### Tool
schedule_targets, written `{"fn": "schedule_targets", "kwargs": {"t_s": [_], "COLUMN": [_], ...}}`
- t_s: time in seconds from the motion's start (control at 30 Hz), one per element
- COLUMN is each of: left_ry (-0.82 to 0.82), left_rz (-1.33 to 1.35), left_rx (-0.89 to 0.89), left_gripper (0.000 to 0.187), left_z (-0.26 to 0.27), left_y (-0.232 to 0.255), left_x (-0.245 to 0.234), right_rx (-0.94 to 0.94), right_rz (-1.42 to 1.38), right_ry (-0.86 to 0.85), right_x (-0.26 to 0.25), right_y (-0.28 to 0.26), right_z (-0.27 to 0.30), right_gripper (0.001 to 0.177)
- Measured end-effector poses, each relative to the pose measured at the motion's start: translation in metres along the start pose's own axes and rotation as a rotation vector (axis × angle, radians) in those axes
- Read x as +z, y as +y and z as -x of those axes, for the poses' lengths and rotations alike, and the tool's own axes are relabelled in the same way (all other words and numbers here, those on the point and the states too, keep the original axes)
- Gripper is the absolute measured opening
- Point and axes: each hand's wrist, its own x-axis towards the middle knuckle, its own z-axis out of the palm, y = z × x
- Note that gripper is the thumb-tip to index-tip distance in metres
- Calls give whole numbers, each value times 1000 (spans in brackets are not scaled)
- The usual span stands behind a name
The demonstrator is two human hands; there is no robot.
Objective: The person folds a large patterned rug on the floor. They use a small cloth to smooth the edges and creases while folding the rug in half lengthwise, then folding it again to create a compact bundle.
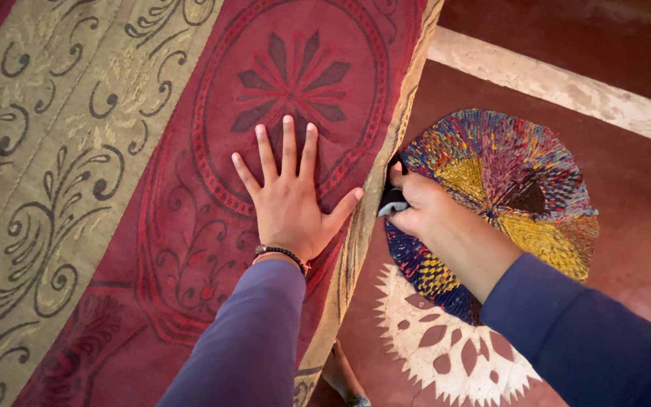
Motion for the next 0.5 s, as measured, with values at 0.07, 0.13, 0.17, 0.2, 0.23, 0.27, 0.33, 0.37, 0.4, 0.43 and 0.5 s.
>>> {"fn": "schedule_targets", "kwargs": {"t_s": [0.07, 0.13, 0.17, 0.2, 0.23, 0.27, 0.33, 0.37, 0.4, 0.43, 0.5], "left_ry": [-3, 4, 3, 2, 2, -3, -5, 1, 7, 9, 9], "left_rz": [3, 6, 7, 8, 11, 9, 6, 15, 23, 30, 34], "left_rx": [-1, 5, 8, 10, 12, 10, 7, 42, 78, 115, 193], "left_gripper": [104, 104, 104, 104, 104, 104, 104, 103, 102, 100, 95], "left_z": [2, 1, 1, 1, 1, 1, -2, -7, -12, -17, -39], "left_y": [0, 0, -1, -1, 0, 0, 1, -1, -2, -4, -11], "left_x": [0, 0, 0, -1, -1, -2, -3, -4, -5, -6, -5], "right_rx": [10, 10, 9, 17, 24, 31, 59, 75, 51, 29, -6], "right_rz": [88, 30, 2, 17, 34, 51, 27, 15, 39, 60, 96], "right_ry": [60, 6, -19, 5, 30, 56, 56, 53, 18, -15, -51], "right_x": [-2, -2, -4, -4, -5, -6, -5, -3, 0, 1, 5], "right_y": [0, 0, -1, -1, -2, -3, -4, -4, -6, -7, -10], "right_z": [0, -4, -7, -8, -10, -11, -13, -14, -14, -14, -14], "right_gripper": [13, 10, 8, 9, 9, 11, 10, 10, 11, 12, 15]}}
